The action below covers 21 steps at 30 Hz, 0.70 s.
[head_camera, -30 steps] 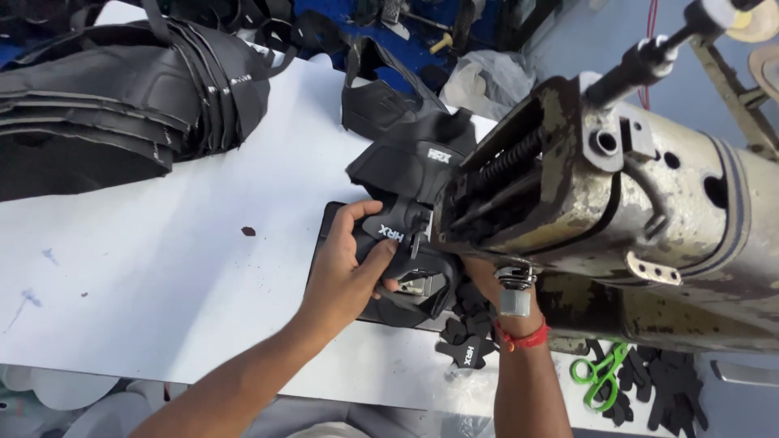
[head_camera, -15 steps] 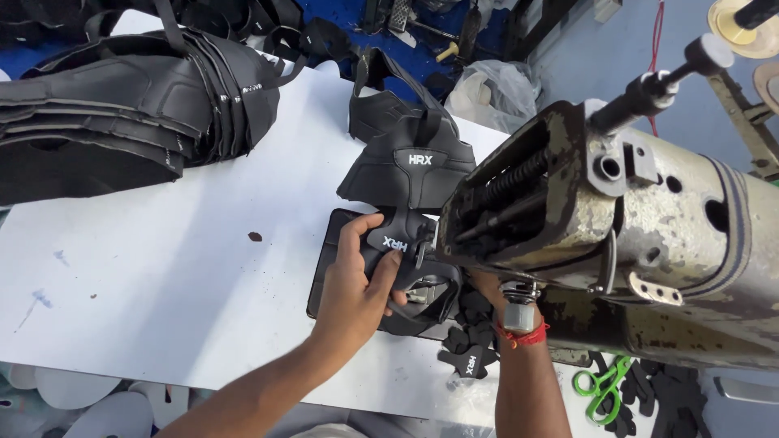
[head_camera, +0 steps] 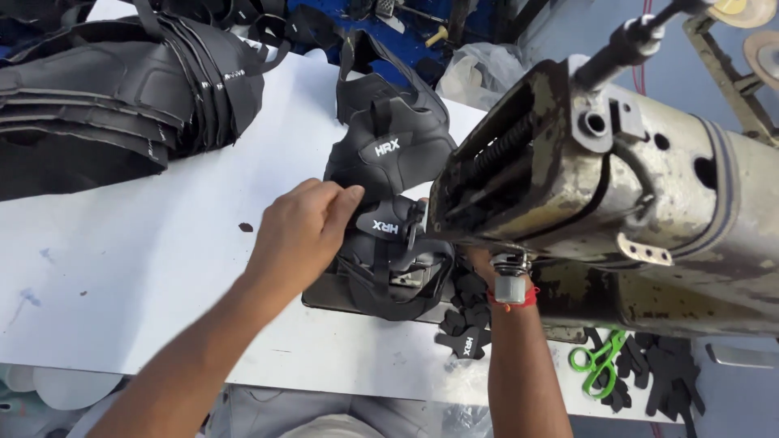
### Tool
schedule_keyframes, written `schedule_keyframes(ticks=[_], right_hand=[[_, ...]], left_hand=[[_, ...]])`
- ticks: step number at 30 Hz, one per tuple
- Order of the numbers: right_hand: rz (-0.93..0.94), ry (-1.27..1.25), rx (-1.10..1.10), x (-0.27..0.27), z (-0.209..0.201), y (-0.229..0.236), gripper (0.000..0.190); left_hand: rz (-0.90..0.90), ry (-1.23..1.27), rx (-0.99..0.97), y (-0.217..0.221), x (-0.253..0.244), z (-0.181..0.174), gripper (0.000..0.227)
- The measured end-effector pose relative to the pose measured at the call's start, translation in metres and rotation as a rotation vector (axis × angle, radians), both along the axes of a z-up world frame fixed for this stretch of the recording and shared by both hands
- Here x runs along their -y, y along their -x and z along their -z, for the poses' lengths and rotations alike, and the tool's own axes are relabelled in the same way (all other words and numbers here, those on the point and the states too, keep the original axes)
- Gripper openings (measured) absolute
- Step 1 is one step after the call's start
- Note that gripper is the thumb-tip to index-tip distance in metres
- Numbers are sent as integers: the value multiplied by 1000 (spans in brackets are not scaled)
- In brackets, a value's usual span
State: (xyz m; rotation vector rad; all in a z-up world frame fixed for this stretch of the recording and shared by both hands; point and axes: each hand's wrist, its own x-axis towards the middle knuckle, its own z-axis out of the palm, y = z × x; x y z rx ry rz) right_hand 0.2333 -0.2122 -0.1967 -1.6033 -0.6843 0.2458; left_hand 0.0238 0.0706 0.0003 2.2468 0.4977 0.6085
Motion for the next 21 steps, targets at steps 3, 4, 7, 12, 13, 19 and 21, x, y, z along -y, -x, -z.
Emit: schedule_keyframes(ticks=[3, 4, 7, 12, 13, 19, 21], right_hand=[[34, 69, 105, -16, -13, -3, 44], [45, 91, 139, -22, -16, -4, 43], [77, 170, 223, -25, -20, 0, 43], [148, 657, 1011, 29, 27, -7, 36], [117, 593, 802, 41, 36, -3, 29], [337, 366, -250, -4, -170, 116, 28], [375, 391, -301, -7, -195, 135, 31]], left_hand=[[99, 135, -337, -17, -9, -5, 56], [157, 136, -308, -22, -11, 0, 57], [307, 186, -412, -40, -16, 9, 59], [428, 375, -236, -45, -19, 46, 64], [333, 371, -323, -31, -12, 28, 58], [55, 173, -170, 46, -6, 28, 41], [-26, 30, 185, 57, -12, 18, 31]])
